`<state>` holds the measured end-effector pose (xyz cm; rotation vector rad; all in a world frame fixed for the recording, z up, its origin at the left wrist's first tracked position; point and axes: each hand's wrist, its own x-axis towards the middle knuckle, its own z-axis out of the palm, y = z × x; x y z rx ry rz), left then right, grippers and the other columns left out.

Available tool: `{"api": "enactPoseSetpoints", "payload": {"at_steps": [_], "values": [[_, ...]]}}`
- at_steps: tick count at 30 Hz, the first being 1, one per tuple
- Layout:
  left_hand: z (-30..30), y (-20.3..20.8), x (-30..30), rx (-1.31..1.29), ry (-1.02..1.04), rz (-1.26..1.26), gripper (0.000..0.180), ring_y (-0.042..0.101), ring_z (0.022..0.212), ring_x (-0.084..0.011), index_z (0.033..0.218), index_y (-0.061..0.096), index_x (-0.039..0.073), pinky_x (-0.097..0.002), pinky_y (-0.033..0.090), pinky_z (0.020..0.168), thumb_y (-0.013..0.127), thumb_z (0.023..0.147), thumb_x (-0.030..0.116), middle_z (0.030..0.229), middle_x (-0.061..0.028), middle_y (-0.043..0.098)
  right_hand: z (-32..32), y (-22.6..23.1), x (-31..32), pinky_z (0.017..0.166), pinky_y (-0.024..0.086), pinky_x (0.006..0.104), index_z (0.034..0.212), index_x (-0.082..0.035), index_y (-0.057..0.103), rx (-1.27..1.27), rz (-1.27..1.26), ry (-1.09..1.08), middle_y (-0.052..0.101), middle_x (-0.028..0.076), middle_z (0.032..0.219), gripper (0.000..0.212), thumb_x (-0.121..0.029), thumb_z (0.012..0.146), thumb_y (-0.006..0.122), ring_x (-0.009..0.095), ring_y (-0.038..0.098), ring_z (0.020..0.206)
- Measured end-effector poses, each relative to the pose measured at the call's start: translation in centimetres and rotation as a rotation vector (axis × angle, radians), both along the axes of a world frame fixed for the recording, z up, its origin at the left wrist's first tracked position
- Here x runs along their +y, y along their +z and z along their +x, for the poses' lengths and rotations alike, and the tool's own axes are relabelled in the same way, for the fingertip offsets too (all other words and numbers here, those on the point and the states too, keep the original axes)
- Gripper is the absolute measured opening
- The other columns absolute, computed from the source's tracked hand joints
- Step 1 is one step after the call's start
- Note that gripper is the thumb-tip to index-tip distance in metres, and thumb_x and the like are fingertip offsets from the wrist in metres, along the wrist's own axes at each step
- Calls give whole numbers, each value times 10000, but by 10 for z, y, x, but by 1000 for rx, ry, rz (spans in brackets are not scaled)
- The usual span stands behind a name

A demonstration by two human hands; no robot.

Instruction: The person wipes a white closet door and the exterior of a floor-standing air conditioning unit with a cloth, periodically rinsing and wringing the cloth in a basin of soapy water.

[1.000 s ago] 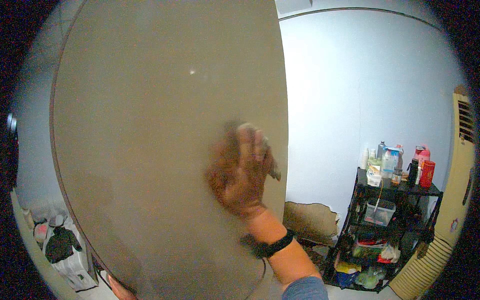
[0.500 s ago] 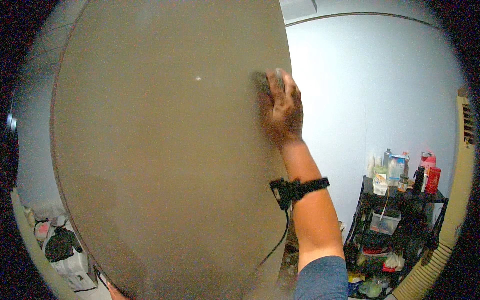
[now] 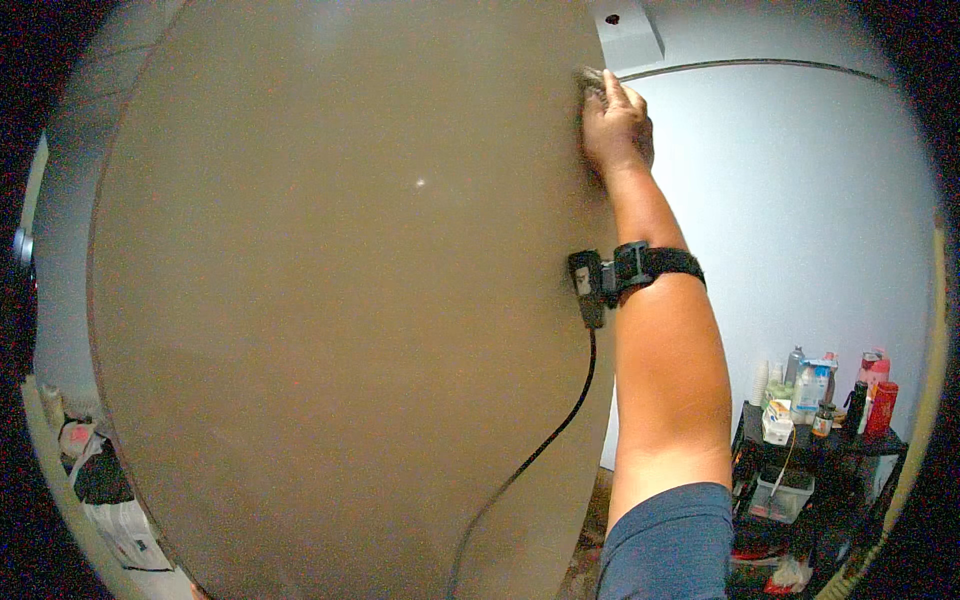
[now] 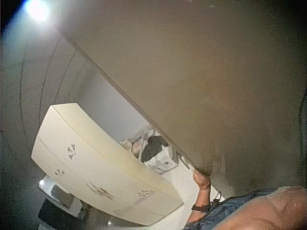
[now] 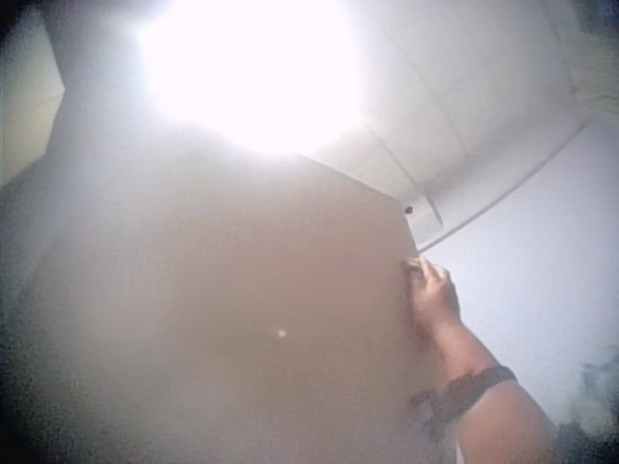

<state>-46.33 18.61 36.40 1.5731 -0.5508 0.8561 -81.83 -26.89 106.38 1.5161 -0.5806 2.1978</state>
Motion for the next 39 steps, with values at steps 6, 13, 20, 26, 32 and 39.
{"api": "enactPoseSetpoints", "payload": {"at_steps": [6,13,20,26,32,39], "values": [[-67,85,-23,365,-287,-404,480,534,874,-245,1068,565,-49,-378,471,723,442,966,404,983,-138,597,1,32,3,1040,402,431,1399,-202,447,-35,125,-80,473,141,1375,533,-436,921,475,333,483,1254],[-74,86,-25,497,-479,-523,507,541,839,-226,1088,535,-68,-345,464,703,406,979,410,983,-118,585,45,31,73,1065,386,410,1335,-102,499,122,-187,-19,458,181,1374,484,-363,928,483,330,459,1269],[-72,88,-17,597,-711,-355,536,531,1031,-267,1166,504,-110,-376,440,870,334,999,371,1149,-174,566,162,7,212,1053,392,409,1302,-95,524,295,-326,161,544,171,1268,422,-297,937,462,308,479,1237],[-64,85,-6,419,-642,-211,528,537,1048,-279,1191,496,-101,-379,440,884,319,1000,358,1167,-182,566,222,-31,297,1022,425,388,1249,-96,579,391,-839,-14,563,107,1277,361,-229,926,486,264,518,1198],[-60,84,-3,362,-610,-148,521,543,1064,-291,1216,489,-93,-382,440,899,305,1001,345,1186,-189,566,250,-46,310,999,432,362,1158,-203,641,401,-1016,125,564,82,1206,305,-216,866,555,240,534,1146],[-59,88,-6,315,-571,-91,516,551,1084,-304,1246,480,-83,-385,440,916,288,1002,329,1207,-198,566,218,40,288,1045,415,403,1232,-194,599,459,-722,-66,544,105,1312,345,-245,913,478,301,523,1218]]}}
